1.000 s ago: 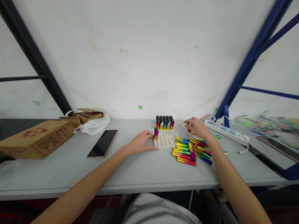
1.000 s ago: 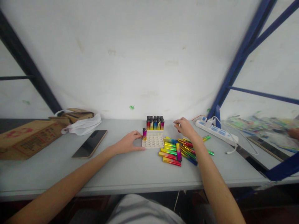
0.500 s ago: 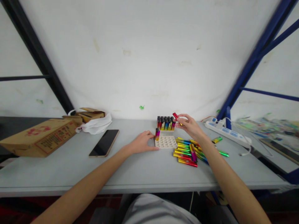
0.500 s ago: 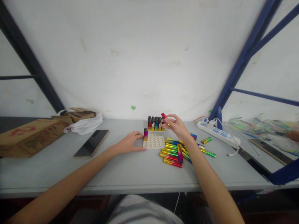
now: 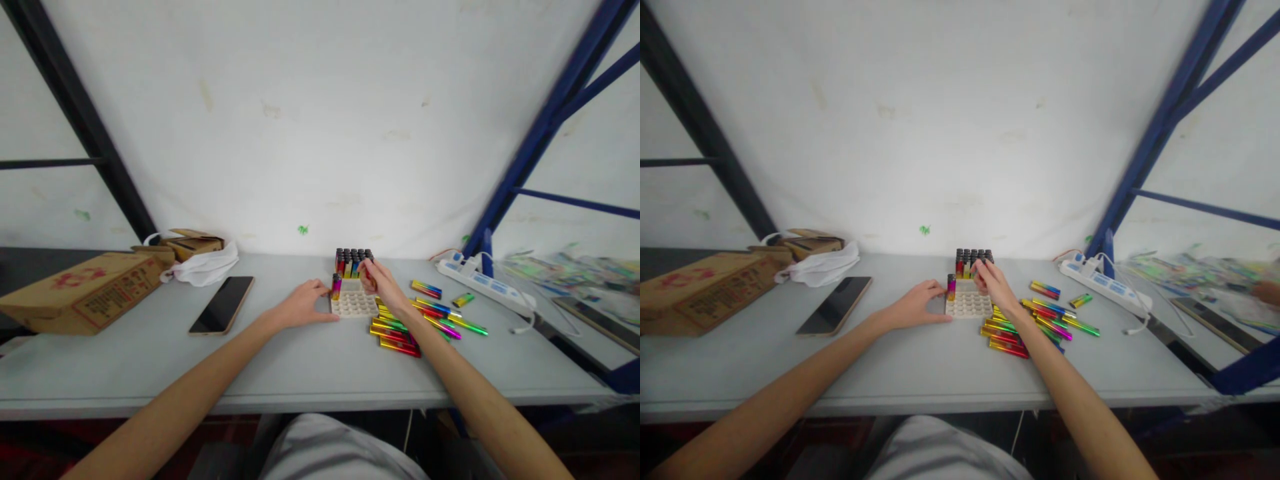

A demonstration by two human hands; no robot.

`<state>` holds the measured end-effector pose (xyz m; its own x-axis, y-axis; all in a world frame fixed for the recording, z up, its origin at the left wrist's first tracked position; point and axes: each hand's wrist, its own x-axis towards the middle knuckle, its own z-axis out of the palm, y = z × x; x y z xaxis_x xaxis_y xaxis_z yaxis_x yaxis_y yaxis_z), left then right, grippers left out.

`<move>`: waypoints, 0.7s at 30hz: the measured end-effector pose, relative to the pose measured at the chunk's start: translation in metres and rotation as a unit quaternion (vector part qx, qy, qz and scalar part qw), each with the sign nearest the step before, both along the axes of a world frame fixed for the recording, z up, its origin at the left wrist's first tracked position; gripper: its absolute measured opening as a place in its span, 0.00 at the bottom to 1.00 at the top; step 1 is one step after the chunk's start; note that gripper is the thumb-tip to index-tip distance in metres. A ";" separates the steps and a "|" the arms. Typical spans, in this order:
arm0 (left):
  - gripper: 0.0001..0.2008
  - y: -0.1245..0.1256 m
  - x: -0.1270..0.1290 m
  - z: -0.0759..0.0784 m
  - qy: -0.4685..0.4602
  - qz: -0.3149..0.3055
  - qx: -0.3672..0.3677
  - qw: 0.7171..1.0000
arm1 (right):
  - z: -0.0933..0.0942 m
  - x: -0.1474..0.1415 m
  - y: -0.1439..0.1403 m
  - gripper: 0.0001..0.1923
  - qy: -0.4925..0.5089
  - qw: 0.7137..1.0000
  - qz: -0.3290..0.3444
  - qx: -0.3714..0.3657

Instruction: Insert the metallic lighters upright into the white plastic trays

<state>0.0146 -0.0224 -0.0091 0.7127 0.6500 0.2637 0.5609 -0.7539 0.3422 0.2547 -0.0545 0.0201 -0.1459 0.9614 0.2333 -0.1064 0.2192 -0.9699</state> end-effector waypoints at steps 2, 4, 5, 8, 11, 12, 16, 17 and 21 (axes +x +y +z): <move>0.32 0.001 0.000 -0.001 -0.003 0.000 0.001 1.000 | -0.001 -0.004 -0.002 0.33 0.008 0.999 0.003 -0.046; 0.32 0.002 0.000 -0.002 -0.002 -0.001 0.002 1.000 | -0.003 -0.008 -0.003 0.34 0.002 0.996 -0.020 -0.086; 0.32 0.002 0.000 -0.002 -0.002 -0.002 0.004 1.000 | -0.005 -0.010 -0.003 0.33 -0.005 0.994 -0.041 -0.101; 0.32 0.004 -0.001 -0.004 -0.004 -0.007 0.009 1.000 | -0.009 -0.014 -0.004 0.28 -0.027 0.986 -0.100 -0.132; 0.32 0.004 -0.001 -0.005 -0.007 -0.008 0.009 1.000 | -0.010 -0.018 -0.006 0.25 -0.040 0.983 -0.125 -0.126; 0.33 0.004 -0.001 -0.005 -0.008 -0.008 0.008 1.000 | -0.010 -0.018 -0.006 0.24 -0.046 0.983 -0.128 -0.122; 0.33 0.005 -0.001 -0.006 -0.009 -0.009 0.005 1.000 | -0.008 -0.021 -0.007 0.23 -0.064 0.980 -0.136 -0.132; 0.33 0.005 -0.001 -0.006 -0.009 -0.010 0.005 1.000 | -0.008 -0.021 -0.007 0.23 -0.063 0.979 -0.136 -0.136; 0.32 0.004 -0.001 -0.004 -0.008 -0.009 0.006 1.000 | -0.008 -0.021 -0.008 0.24 -0.055 0.979 -0.129 -0.147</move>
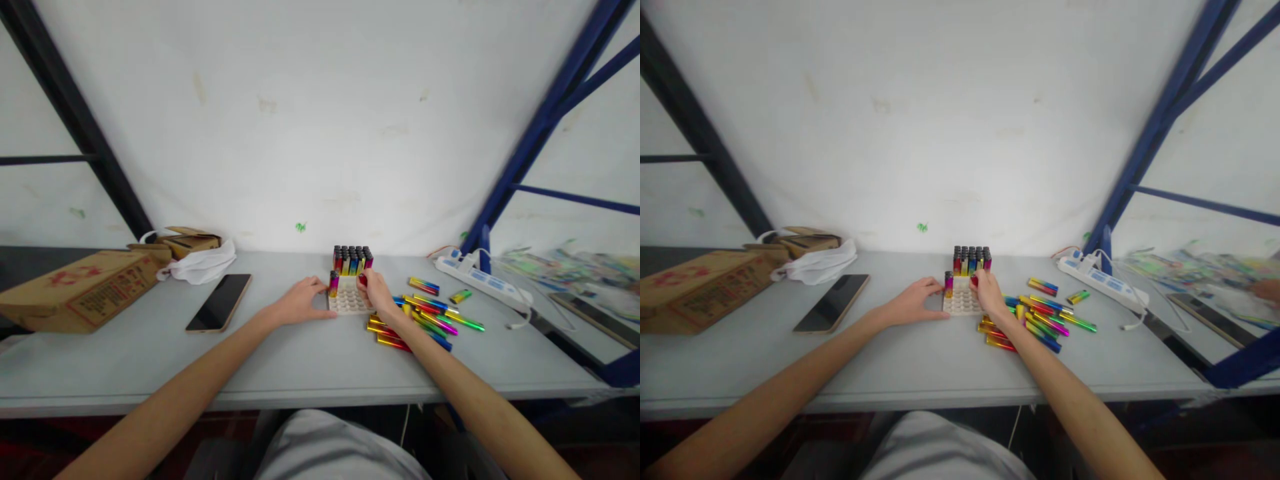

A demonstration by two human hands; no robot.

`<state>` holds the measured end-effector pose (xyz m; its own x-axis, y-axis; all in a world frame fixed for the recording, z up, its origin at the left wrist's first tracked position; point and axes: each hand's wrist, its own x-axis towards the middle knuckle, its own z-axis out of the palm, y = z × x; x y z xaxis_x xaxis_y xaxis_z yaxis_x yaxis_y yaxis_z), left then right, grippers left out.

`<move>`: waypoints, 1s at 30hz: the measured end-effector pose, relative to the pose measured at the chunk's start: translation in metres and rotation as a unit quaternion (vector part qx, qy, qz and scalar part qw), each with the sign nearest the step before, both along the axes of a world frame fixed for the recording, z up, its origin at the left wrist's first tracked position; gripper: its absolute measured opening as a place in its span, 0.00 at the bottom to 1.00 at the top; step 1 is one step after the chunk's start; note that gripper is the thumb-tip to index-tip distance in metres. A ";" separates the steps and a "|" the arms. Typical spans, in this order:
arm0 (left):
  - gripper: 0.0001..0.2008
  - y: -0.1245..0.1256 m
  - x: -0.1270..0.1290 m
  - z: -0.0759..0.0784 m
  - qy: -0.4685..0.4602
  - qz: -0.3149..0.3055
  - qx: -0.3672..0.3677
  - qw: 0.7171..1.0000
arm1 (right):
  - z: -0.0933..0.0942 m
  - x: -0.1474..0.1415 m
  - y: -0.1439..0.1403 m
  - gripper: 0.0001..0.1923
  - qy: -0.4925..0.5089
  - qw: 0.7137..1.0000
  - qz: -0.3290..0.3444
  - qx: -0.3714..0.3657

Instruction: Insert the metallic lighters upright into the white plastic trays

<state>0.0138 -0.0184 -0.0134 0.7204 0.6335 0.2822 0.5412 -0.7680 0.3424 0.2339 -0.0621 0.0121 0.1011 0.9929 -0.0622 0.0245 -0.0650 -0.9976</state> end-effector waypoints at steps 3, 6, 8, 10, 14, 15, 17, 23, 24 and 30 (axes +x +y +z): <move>0.32 -0.002 0.000 0.002 0.002 0.004 -0.005 1.000 | -0.001 0.001 0.001 0.26 0.008 1.000 0.001 -0.004; 0.31 -0.002 0.001 0.003 0.000 0.004 -0.004 1.000 | -0.003 0.001 0.001 0.28 0.010 1.000 0.008 0.005; 0.32 -0.002 0.001 0.002 0.000 0.002 -0.003 1.000 | -0.004 0.001 0.002 0.29 0.008 1.000 0.017 0.009; 0.32 -0.001 0.001 0.001 0.000 0.001 -0.003 1.000 | -0.004 0.001 0.002 0.29 0.006 1.000 0.024 0.007; 0.33 0.001 0.000 -0.001 -0.006 0.002 -0.003 1.000 | -0.005 0.001 0.002 0.29 0.005 0.999 0.034 0.001; 0.33 0.001 0.000 -0.002 -0.007 0.003 -0.003 1.000 | -0.005 0.001 0.002 0.28 0.006 0.999 0.036 0.003; 0.33 0.001 0.000 -0.002 -0.007 0.002 -0.002 1.000 | -0.004 0.002 0.002 0.28 0.008 0.999 0.039 0.008; 0.33 0.000 -0.001 0.000 -0.011 -0.004 -0.006 1.000 | -0.004 0.001 0.001 0.24 0.010 0.999 0.049 0.004; 0.33 0.000 -0.001 0.000 -0.010 -0.004 -0.005 1.000 | -0.004 0.002 0.000 0.23 0.007 0.999 0.052 0.003; 0.33 0.000 0.000 0.001 0.005 0.000 0.003 1.000 | -0.007 0.001 -0.002 0.22 -0.024 0.998 0.052 0.014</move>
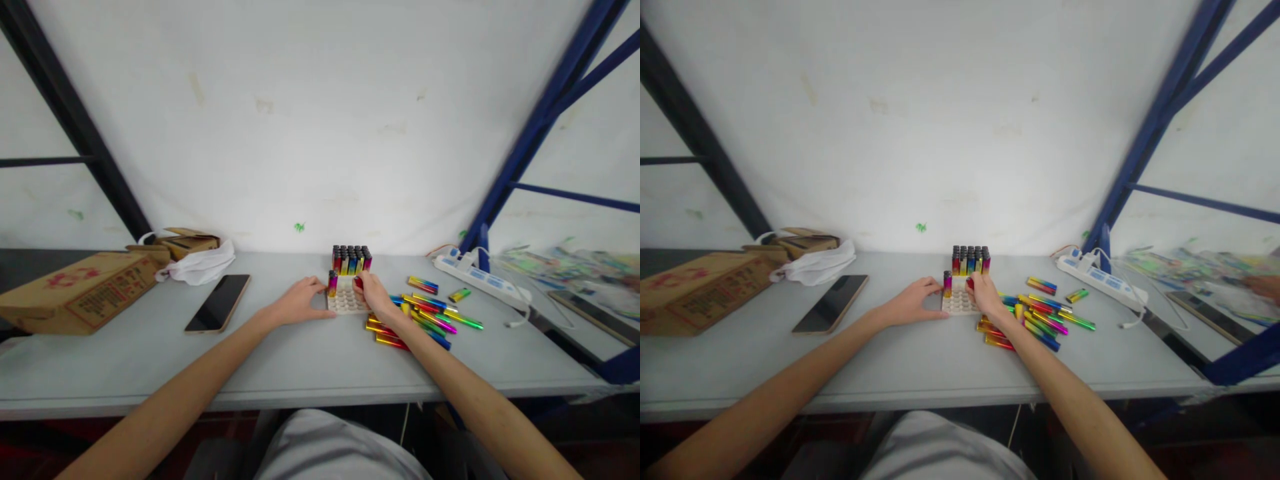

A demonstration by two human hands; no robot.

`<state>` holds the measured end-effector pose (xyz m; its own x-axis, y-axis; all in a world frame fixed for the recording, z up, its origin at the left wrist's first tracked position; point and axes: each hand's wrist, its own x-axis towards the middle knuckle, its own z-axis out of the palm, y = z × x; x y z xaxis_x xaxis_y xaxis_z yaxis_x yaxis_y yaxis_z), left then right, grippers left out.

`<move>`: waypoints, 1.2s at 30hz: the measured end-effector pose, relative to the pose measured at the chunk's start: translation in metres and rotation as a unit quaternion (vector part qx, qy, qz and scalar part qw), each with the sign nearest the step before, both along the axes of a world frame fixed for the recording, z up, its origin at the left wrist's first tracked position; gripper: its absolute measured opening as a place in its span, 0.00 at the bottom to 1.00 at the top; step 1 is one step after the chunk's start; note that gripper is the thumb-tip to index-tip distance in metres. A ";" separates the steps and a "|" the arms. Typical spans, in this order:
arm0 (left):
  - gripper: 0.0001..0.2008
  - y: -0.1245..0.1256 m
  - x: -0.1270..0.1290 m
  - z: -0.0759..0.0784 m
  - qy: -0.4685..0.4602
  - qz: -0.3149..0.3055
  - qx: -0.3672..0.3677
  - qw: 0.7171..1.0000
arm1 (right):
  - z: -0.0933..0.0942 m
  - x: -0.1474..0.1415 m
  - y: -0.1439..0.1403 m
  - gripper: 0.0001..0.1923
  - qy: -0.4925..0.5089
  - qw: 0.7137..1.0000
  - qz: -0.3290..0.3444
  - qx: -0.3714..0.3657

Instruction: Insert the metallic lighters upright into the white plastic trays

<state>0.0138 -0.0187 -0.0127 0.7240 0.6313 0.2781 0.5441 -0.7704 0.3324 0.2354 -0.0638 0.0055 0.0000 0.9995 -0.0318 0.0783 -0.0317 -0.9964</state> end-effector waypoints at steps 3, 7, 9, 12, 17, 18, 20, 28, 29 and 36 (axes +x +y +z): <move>0.32 0.000 0.000 0.000 -0.002 -0.001 -0.001 1.000 | 0.000 0.000 -0.001 0.23 0.010 1.000 0.000 -0.009; 0.32 0.000 0.000 0.000 -0.004 0.001 -0.004 1.000 | 0.000 0.001 0.002 0.25 0.018 1.000 -0.009 -0.007; 0.33 0.000 0.000 0.001 -0.003 0.004 -0.007 1.000 | -0.002 0.002 0.005 0.29 0.025 1.000 0.000 -0.004; 0.32 0.000 0.000 0.001 -0.004 0.002 -0.008 1.000 | -0.005 0.004 0.010 0.33 0.036 0.998 0.034 0.039; 0.31 -0.001 0.000 0.001 -0.013 0.002 -0.009 1.000 | -0.009 0.008 0.012 0.31 -0.060 0.982 0.048 0.175; 0.31 -0.001 0.000 0.001 -0.013 0.002 -0.009 1.000 | -0.009 0.008 0.012 0.29 -0.089 0.975 0.044 0.197; 0.32 -0.002 0.000 0.002 -0.011 0.004 -0.009 1.000 | -0.008 0.009 0.009 0.23 -0.148 0.957 0.026 0.247; 0.33 -0.002 0.000 0.003 -0.002 0.011 -0.013 1.000 | 0.003 0.008 -0.003 0.15 -0.249 0.926 0.008 0.284; 0.32 -0.002 0.000 0.002 -0.005 0.008 -0.014 1.000 | 0.004 0.008 -0.003 0.14 -0.248 0.926 0.009 0.283; 0.32 -0.003 0.001 0.003 -0.003 0.005 -0.010 1.000 | -0.007 0.007 0.004 0.12 -0.281 0.911 0.055 0.298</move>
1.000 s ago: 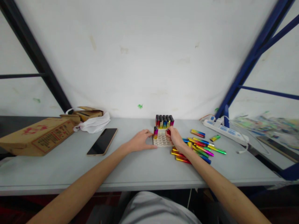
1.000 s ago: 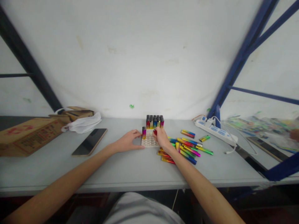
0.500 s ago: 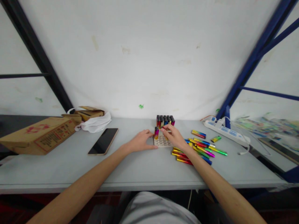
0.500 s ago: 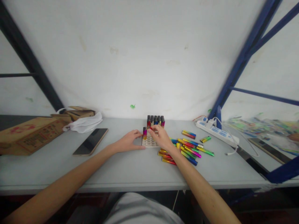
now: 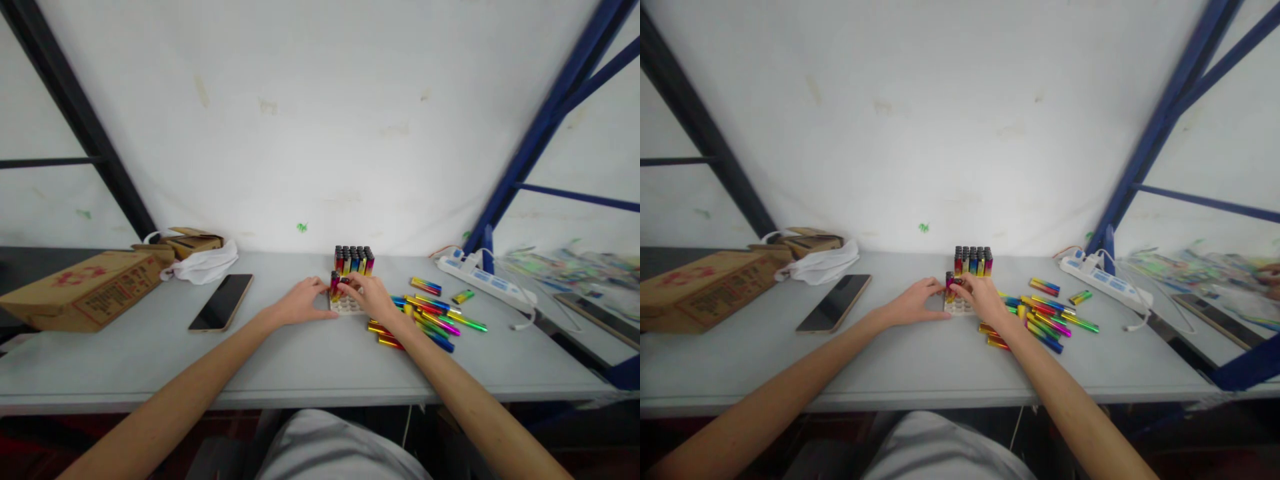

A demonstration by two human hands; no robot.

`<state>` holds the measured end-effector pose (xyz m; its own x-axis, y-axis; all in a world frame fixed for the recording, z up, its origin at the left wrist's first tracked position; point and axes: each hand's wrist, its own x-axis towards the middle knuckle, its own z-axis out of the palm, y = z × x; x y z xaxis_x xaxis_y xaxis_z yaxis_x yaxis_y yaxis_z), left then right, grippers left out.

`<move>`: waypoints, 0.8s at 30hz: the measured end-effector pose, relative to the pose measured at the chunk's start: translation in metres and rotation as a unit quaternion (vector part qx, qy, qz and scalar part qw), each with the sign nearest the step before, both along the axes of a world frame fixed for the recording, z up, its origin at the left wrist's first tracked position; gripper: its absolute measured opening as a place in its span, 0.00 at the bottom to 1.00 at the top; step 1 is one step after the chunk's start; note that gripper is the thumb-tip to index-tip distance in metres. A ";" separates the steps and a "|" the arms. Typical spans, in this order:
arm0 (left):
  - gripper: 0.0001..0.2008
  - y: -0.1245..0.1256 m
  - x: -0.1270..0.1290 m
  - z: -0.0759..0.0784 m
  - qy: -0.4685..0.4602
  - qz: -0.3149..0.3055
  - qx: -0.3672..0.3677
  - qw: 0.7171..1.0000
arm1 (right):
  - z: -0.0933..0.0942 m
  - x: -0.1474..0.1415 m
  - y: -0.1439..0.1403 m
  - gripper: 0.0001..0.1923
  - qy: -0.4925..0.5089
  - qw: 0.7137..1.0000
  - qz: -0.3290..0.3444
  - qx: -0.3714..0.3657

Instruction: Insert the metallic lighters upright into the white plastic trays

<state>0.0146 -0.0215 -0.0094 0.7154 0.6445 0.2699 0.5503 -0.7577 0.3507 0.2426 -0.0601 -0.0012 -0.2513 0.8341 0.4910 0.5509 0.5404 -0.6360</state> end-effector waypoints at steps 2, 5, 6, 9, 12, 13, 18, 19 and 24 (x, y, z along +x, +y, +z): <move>0.32 -0.001 0.000 0.000 0.007 0.002 0.000 1.000 | -0.004 0.000 0.004 0.11 -0.030 0.999 0.001 0.029; 0.32 0.000 0.000 0.000 0.010 0.004 -0.002 1.000 | -0.007 -0.003 0.008 0.10 -0.078 0.994 -0.001 0.070; 0.32 0.000 0.000 -0.001 0.008 0.003 -0.003 1.000 | -0.007 -0.004 0.009 0.11 -0.089 0.993 -0.004 0.076; 0.31 0.001 0.000 -0.002 0.003 -0.002 -0.004 1.000 | -0.005 -0.009 0.010 0.13 -0.103 0.992 -0.021 0.067; 0.30 0.001 0.000 -0.001 0.003 -0.002 -0.004 1.000 | -0.003 -0.013 0.009 0.14 -0.125 0.989 -0.040 0.072; 0.30 0.000 0.000 -0.001 0.004 -0.001 -0.005 1.000 | -0.002 -0.013 0.009 0.15 -0.134 0.987 -0.040 0.082; 0.30 -0.001 0.000 0.002 0.012 0.008 -0.008 1.000 | 0.002 0.009 0.011 0.17 -0.150 0.985 -0.010 0.083; 0.30 -0.001 0.000 0.003 0.011 0.009 -0.007 1.000 | 0.004 0.018 0.012 0.17 -0.155 0.985 -0.015 0.070; 0.32 -0.002 0.000 0.003 0.013 0.007 -0.006 1.000 | 0.019 0.076 0.010 0.14 -0.221 0.974 -0.055 -0.011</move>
<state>0.0143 -0.0231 -0.0064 0.7127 0.6581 0.2430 0.5708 -0.7453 0.3445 0.3190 -0.0504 0.0177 -0.3428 0.8768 0.3372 0.8268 0.4521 -0.3348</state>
